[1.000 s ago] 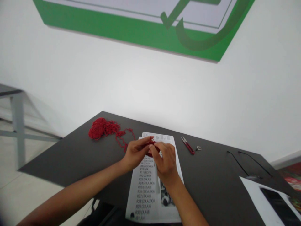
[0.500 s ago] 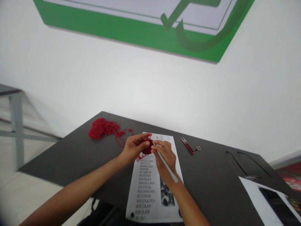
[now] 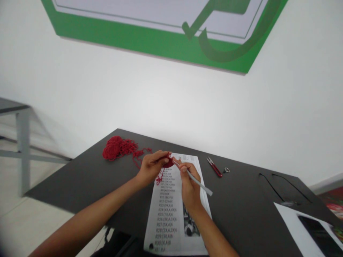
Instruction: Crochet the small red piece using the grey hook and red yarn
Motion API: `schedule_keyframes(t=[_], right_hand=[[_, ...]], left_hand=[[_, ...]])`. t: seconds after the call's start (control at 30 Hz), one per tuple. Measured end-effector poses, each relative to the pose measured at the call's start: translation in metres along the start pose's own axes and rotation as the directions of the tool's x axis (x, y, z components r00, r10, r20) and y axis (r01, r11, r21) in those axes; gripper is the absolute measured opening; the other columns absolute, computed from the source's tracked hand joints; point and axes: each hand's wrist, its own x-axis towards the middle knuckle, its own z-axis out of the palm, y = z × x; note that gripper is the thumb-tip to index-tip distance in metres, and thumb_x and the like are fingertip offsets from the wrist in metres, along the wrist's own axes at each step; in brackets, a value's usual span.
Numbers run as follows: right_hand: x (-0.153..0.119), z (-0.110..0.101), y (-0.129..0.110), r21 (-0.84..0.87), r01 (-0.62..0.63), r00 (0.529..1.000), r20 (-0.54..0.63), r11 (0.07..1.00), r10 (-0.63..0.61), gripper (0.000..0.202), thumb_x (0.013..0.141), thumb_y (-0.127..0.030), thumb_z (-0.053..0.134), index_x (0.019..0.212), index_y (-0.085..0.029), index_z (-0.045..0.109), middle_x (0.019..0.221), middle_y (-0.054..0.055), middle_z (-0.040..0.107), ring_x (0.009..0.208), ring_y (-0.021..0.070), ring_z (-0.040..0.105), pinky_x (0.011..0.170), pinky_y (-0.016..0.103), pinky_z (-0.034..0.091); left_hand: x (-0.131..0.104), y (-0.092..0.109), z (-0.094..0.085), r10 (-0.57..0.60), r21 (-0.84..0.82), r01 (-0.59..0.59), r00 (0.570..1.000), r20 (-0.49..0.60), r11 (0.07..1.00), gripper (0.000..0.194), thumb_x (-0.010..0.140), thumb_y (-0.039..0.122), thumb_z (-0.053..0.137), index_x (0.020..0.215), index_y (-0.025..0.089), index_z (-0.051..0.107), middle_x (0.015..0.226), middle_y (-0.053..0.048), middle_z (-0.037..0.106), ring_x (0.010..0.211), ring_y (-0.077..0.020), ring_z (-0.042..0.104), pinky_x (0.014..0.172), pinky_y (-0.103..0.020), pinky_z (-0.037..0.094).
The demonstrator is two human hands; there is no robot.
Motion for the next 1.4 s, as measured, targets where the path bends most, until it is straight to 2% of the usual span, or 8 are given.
schedule_keyframes(t=[0.2, 0.47, 0.63, 0.73, 0.83, 1.0, 1.1, 1.4], right_hand=[[0.013, 0.004, -0.006, 0.412, -0.188, 0.982, 0.062, 0.892, 0.178, 0.024, 0.087, -0.046, 0.075, 0.079, -0.025, 0.068, 0.101, 0.003, 0.081, 0.107, 0.0236, 0.074, 0.108, 0.046, 0.050], [0.019, -0.001, 0.006, 0.434, -0.163, 0.975, -0.068, 0.886, 0.213, 0.025, 0.074, -0.046, 0.087, 0.077, -0.025, 0.073, 0.086, -0.001, 0.077, 0.083, 0.0162, 0.071, 0.080, 0.030, 0.058], [0.012, -0.004, 0.011, 0.215, -0.031, 0.990, -0.131, 0.976, 0.060, 0.028, 0.081, -0.051, 0.080, 0.090, -0.024, 0.076, 0.093, 0.002, 0.075, 0.085, 0.0177, 0.070, 0.080, 0.032, 0.057], [0.008, -0.006, 0.008, -0.042, 0.077, 0.987, -0.140, 0.996, -0.083, 0.024, 0.089, -0.047, 0.072, 0.094, -0.024, 0.076, 0.096, 0.003, 0.075, 0.087, 0.0194, 0.070, 0.079, 0.034, 0.056], [0.005, -0.008, 0.001, -0.358, 0.234, 0.957, -0.079, 0.904, -0.279, 0.019, 0.095, -0.040, 0.066, 0.095, -0.024, 0.077, 0.096, 0.004, 0.073, 0.090, 0.0208, 0.069, 0.081, 0.035, 0.056], [0.003, -0.011, -0.004, -0.693, 0.472, 0.822, 0.123, 0.544, -0.557, 0.014, 0.096, -0.026, 0.065, 0.101, -0.027, 0.079, 0.095, 0.003, 0.071, 0.081, 0.0173, 0.069, 0.070, 0.029, 0.055], [0.002, -0.013, -0.003, -0.672, 0.615, 0.718, 0.260, 0.413, -0.646, 0.017, 0.094, -0.021, 0.066, 0.102, -0.028, 0.079, 0.094, 0.003, 0.071, 0.080, 0.0170, 0.070, 0.068, 0.028, 0.055], [0.009, -0.013, -0.016, -0.406, 0.423, 0.906, 0.206, 0.810, -0.370, 0.004, 0.090, -0.030, 0.073, 0.089, -0.027, 0.074, 0.093, 0.002, 0.071, 0.084, 0.0177, 0.069, 0.071, 0.028, 0.056]], left_hand=[[0.000, -0.004, 0.000, -0.044, -0.028, 0.045, 0.999, 0.008, 0.999, 0.024, 0.083, 0.029, 0.075, 0.103, 0.018, 0.081, 0.089, -0.008, 0.079, 0.080, -0.0195, 0.072, 0.072, -0.030, 0.058], [-0.017, -0.007, 0.017, -0.160, -0.179, 0.176, 0.982, 0.097, 0.968, 0.040, 0.077, 0.031, 0.082, 0.114, 0.016, 0.075, 0.085, -0.007, 0.078, 0.075, -0.0183, 0.072, 0.069, -0.027, 0.058], [-0.024, -0.005, 0.015, 0.125, 0.139, -0.134, 0.990, 0.070, 0.981, 0.037, 0.087, 0.027, 0.076, 0.123, 0.021, 0.072, 0.091, -0.007, 0.079, 0.076, -0.0175, 0.072, 0.070, -0.027, 0.057], [-0.024, -0.005, 0.013, 0.388, 0.252, -0.405, 0.914, 0.118, 0.879, 0.045, 0.091, 0.021, 0.070, 0.135, 0.023, 0.064, 0.092, -0.008, 0.077, 0.074, -0.0162, 0.069, 0.070, -0.028, 0.056], [-0.027, -0.004, 0.015, 0.453, 0.244, -0.475, 0.880, 0.143, 0.846, 0.050, 0.093, 0.017, 0.066, 0.142, 0.022, 0.058, 0.093, -0.009, 0.077, 0.077, -0.0169, 0.069, 0.072, -0.029, 0.058], [-0.035, 0.004, 0.029, 0.008, -0.079, -0.008, 1.000, 0.000, 0.997, 0.038, 0.091, 0.031, 0.071, 0.127, 0.019, 0.071, 0.106, -0.011, 0.078, 0.090, -0.0213, 0.073, 0.080, -0.034, 0.062], [-0.033, 0.010, 0.033, -0.282, -0.415, 0.300, 0.954, 0.105, 0.859, 0.045, 0.086, 0.044, 0.075, 0.120, 0.015, 0.074, 0.101, -0.011, 0.079, 0.079, -0.0198, 0.073, 0.070, -0.033, 0.062], [-0.013, 0.008, 0.016, -0.333, -0.598, 0.388, 0.920, 0.206, 0.702, 0.044, 0.065, 0.037, 0.093, 0.100, 0.014, 0.080, 0.072, -0.002, 0.070, 0.060, -0.0081, 0.059, 0.057, -0.018, 0.044]])
